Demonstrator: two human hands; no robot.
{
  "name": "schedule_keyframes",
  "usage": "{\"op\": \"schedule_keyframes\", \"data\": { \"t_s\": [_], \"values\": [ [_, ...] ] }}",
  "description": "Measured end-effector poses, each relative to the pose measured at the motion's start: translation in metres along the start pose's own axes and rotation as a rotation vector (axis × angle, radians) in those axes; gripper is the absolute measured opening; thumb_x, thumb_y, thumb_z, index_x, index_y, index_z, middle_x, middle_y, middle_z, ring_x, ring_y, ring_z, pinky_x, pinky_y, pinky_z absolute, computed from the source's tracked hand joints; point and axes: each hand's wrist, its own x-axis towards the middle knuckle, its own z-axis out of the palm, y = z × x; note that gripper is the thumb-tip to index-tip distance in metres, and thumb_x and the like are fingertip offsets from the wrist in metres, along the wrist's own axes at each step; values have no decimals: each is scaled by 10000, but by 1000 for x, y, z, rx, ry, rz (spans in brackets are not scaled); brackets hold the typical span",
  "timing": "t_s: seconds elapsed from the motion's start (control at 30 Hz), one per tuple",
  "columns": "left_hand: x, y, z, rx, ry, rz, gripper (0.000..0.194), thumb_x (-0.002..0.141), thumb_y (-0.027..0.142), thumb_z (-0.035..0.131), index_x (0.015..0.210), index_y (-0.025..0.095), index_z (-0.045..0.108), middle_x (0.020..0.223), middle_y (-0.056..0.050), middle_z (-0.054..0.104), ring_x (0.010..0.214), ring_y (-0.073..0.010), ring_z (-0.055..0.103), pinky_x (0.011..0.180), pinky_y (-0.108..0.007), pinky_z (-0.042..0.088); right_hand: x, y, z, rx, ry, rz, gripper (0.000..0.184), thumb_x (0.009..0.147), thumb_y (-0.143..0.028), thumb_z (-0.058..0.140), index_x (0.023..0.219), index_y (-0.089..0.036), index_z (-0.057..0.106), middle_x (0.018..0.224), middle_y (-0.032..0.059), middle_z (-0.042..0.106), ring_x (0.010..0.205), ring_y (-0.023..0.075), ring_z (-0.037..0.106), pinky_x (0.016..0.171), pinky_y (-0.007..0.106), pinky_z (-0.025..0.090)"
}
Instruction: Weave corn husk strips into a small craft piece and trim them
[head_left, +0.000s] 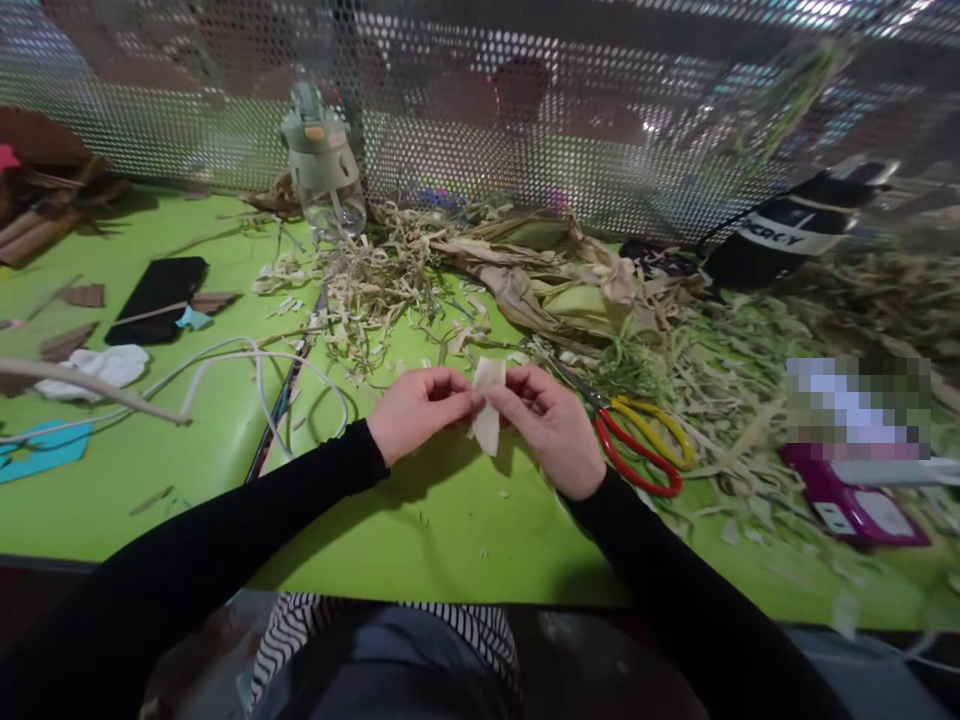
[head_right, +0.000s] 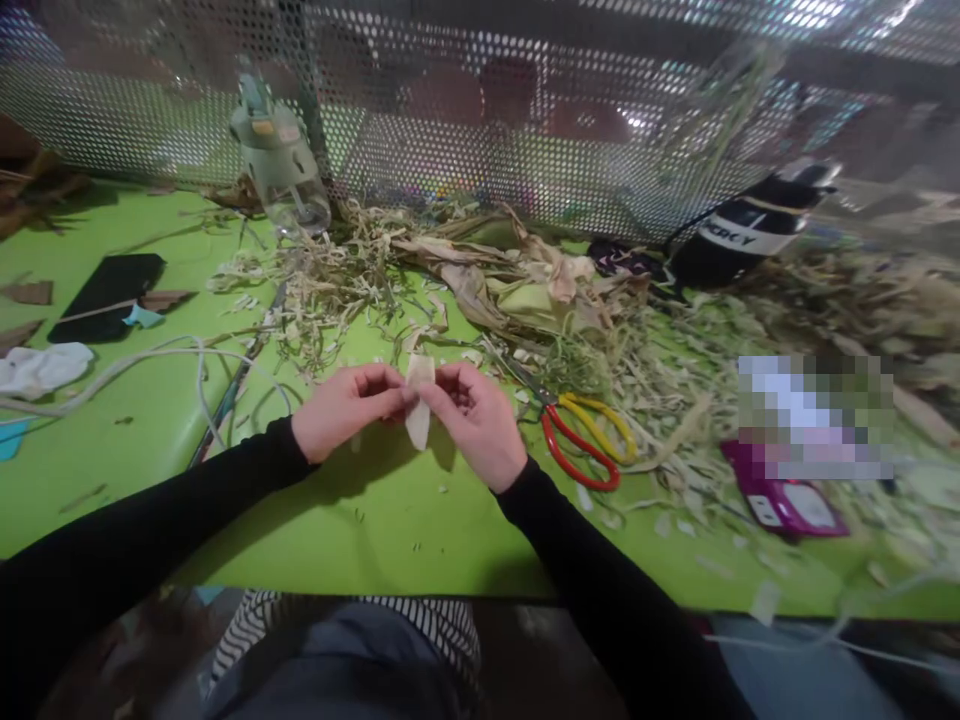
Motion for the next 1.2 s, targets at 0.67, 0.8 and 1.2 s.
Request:
{"op": "schedule_keyframes", "data": {
  "t_s": [0.67, 0.8, 1.2],
  "values": [
    [-2, 0, -1, 82, 46, 80, 149, 728, 239, 662, 712, 124, 568, 610, 25, 574, 529, -54, 493, 529, -192, 415, -2, 3, -3, -190, -36, -154, 180, 827, -353, 609, 800, -178, 575, 705, -3, 582, 590, 107, 523, 531, 235, 431],
    [-4, 2, -1, 198, 85, 151, 182, 717, 278, 681, 722, 128, 578, 636, 23, 588, 559, -68, 508, 566, -207, 430, -5, -3, -2, -378, -13, -212, 216, 794, -362, 649, 844, -171, 563, 699, -5, 578, 563, 102, 499, 506, 231, 410],
    [-14, -2, 1, 571, 137, 414, 133, 801, 279, 585, 766, 151, 597, 708, -4, 634, 624, -95, 541, 602, -223, 441, -6, -4, 1, -570, 58, -289, 95, 804, -202, 548, 713, -176, 541, 615, -13, 550, 518, 92, 462, 499, 230, 373]
  ]
}}
